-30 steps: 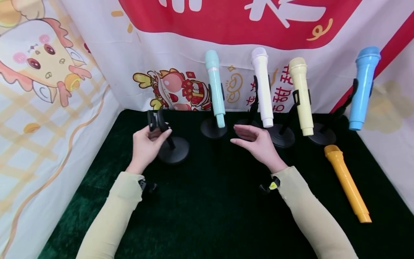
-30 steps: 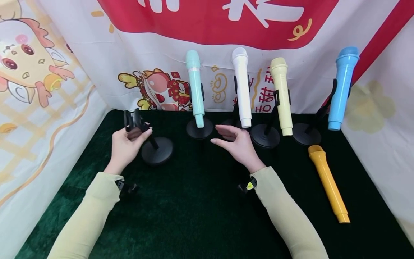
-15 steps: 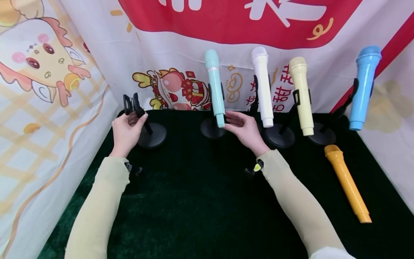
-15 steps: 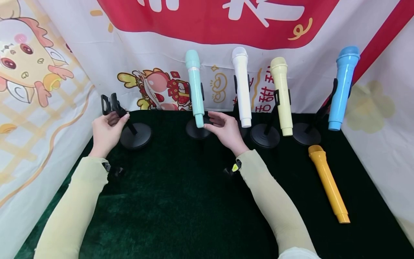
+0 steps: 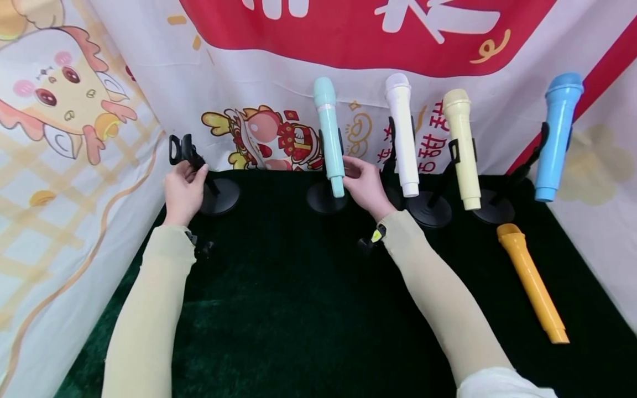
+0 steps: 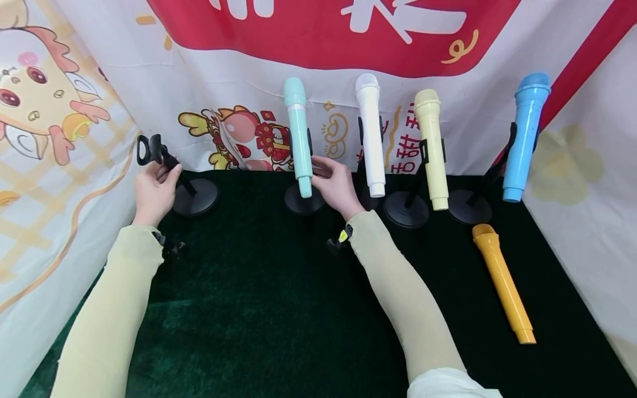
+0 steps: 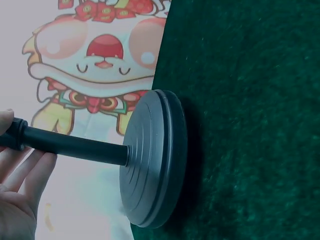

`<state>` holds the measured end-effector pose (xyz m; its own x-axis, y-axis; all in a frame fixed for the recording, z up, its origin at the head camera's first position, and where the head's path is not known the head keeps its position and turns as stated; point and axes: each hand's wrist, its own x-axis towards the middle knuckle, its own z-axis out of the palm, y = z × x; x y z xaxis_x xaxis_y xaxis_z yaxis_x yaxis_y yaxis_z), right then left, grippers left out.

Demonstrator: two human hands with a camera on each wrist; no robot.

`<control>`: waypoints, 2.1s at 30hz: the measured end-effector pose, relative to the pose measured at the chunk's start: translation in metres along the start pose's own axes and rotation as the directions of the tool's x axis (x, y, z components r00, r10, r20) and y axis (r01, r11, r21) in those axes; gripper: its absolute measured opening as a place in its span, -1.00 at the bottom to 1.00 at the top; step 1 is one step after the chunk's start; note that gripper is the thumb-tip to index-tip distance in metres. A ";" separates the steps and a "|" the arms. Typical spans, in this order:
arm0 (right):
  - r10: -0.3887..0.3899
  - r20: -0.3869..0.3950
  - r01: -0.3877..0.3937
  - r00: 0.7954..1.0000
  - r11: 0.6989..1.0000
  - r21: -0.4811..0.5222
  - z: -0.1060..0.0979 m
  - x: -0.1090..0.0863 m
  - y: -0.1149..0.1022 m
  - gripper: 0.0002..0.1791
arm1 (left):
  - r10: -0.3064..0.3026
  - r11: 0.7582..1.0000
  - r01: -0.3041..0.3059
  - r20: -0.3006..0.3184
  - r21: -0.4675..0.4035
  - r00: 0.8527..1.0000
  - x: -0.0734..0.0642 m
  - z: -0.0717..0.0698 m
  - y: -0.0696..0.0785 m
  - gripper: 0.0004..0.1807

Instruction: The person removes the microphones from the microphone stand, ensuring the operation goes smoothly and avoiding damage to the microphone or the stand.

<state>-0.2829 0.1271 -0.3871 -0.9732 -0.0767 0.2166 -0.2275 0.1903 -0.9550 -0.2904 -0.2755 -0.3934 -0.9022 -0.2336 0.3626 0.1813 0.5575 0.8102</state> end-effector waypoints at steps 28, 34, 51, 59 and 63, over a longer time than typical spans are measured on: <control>-0.082 -0.026 0.076 0.996 0.984 -0.164 0.014 0.018 -0.010 -0.81 | -0.125 0.992 0.125 -0.027 -0.020 0.992 -0.003 -0.005 -0.012 -0.35; -0.134 -0.014 0.130 0.991 0.979 -0.159 0.010 0.012 -0.012 -0.86 | -0.145 0.986 0.144 0.000 -0.083 0.989 -0.010 -0.008 -0.011 -0.33; -0.287 -0.025 0.278 0.958 0.942 -0.186 -0.005 -0.018 -0.025 -0.83 | -0.194 0.969 0.196 0.024 -0.153 0.981 -0.047 -0.001 -0.009 -0.27; -0.318 0.021 0.316 0.948 0.931 -0.185 -0.015 -0.039 -0.031 -0.86 | -0.113 0.986 0.129 0.144 -0.108 0.983 -0.058 0.007 0.002 -0.25; -0.331 0.029 0.330 0.943 0.922 -0.201 -0.018 -0.050 -0.030 -0.89 | -0.064 0.987 0.090 0.191 -0.133 0.980 -0.063 0.015 0.016 -0.26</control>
<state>-0.2284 0.1425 -0.3661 -0.8415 -0.1636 0.5149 -0.5376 0.3473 -0.7683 -0.2364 -0.2404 -0.4104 -0.9700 -0.1124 0.2155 0.1495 0.4232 0.8936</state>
